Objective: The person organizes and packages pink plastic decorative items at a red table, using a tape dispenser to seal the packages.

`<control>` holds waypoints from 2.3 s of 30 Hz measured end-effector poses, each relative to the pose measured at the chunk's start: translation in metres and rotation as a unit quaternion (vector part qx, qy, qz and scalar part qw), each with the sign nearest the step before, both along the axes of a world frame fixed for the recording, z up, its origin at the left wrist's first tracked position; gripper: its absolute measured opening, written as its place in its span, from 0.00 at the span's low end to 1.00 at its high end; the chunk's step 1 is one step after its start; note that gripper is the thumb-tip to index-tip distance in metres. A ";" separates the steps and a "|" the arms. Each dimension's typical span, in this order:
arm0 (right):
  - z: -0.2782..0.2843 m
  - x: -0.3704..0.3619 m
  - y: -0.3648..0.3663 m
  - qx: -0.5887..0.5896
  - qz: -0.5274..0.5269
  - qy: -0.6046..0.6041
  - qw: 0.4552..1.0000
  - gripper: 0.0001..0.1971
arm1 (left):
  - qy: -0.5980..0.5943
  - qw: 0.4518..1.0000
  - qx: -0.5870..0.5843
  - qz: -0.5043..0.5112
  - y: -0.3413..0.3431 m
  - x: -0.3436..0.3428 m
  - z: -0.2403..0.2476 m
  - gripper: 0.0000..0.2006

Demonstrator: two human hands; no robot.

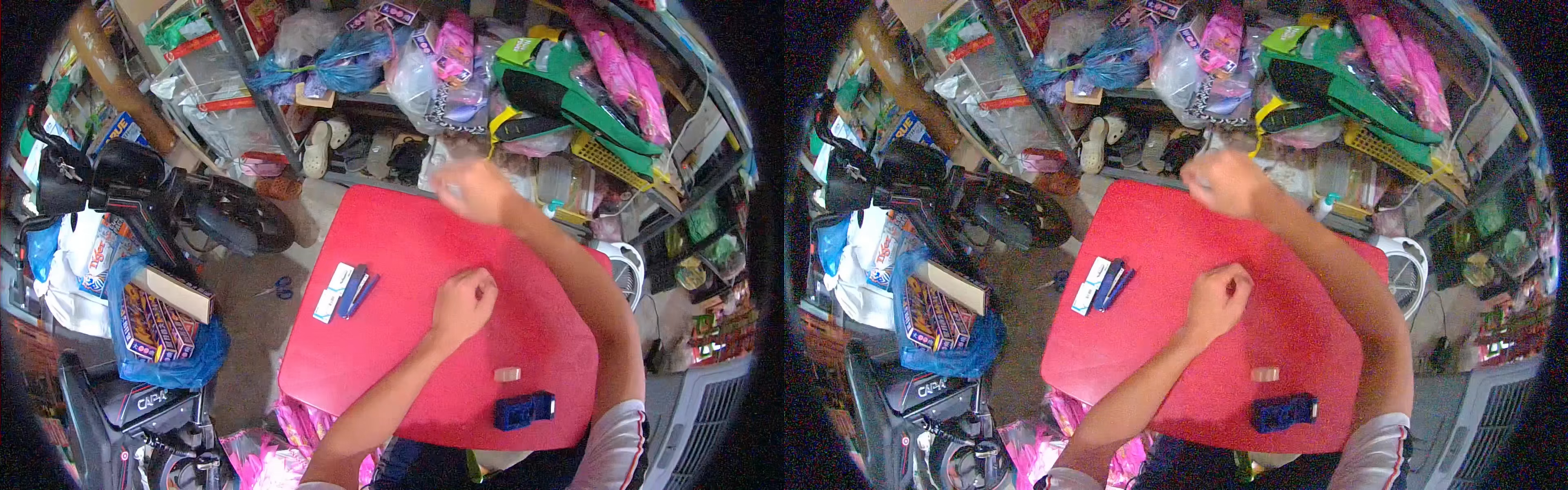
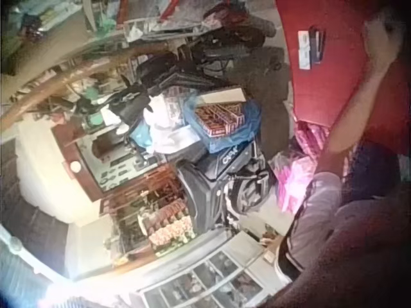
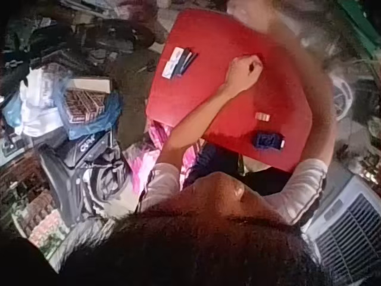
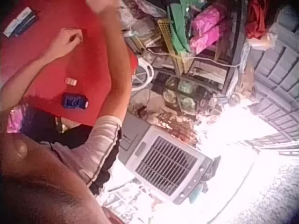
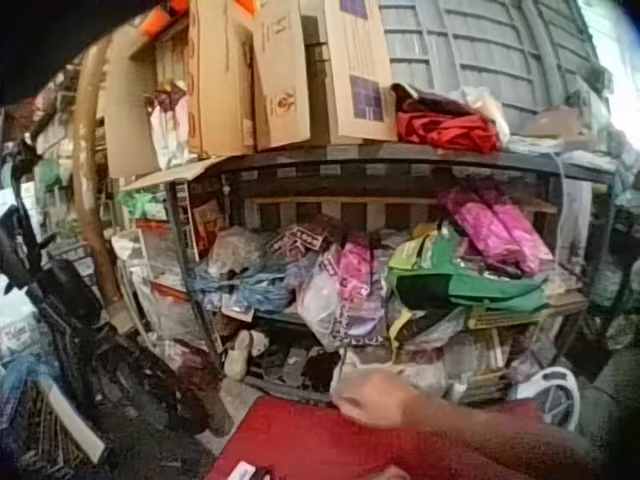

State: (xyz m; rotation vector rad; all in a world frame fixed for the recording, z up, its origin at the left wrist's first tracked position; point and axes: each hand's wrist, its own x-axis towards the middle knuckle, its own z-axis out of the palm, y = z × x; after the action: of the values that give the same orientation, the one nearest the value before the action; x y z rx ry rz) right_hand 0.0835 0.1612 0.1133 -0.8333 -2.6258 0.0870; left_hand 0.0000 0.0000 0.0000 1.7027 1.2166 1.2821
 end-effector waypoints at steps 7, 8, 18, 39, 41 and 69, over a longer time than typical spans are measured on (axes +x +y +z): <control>-0.009 0.115 -0.141 -0.115 -0.053 -0.053 0.991 0.13 | -0.032 0.999 -0.001 0.023 -0.001 0.003 0.001 0.06; -0.022 0.139 -0.149 -0.099 -0.084 -0.031 0.991 0.16 | -0.045 0.999 -0.005 0.024 -0.001 0.004 0.003 0.06; -0.082 0.215 -0.228 -0.022 -0.279 0.033 0.959 0.29 | -0.088 0.995 -0.007 0.054 0.002 -0.001 -0.023 0.04; -0.116 0.241 -0.220 0.015 -0.293 0.025 0.956 0.27 | 0.130 0.868 -0.324 0.353 -0.445 -0.209 -0.213 0.21; -0.114 0.217 -0.216 0.014 -0.268 0.062 0.961 0.27 | 0.356 0.807 -0.442 0.165 -0.482 -0.265 -0.253 0.28; -0.118 0.226 -0.213 0.049 -0.269 0.038 0.961 0.27 | 0.043 0.899 -0.318 0.296 -0.480 -0.234 -0.251 0.39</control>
State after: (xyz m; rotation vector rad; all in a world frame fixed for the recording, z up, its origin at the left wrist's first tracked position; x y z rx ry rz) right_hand 0.3092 -0.0522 -0.0052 -1.4386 -2.2217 -0.1524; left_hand -0.2344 -0.4803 -0.2515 0.9429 2.0367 0.9486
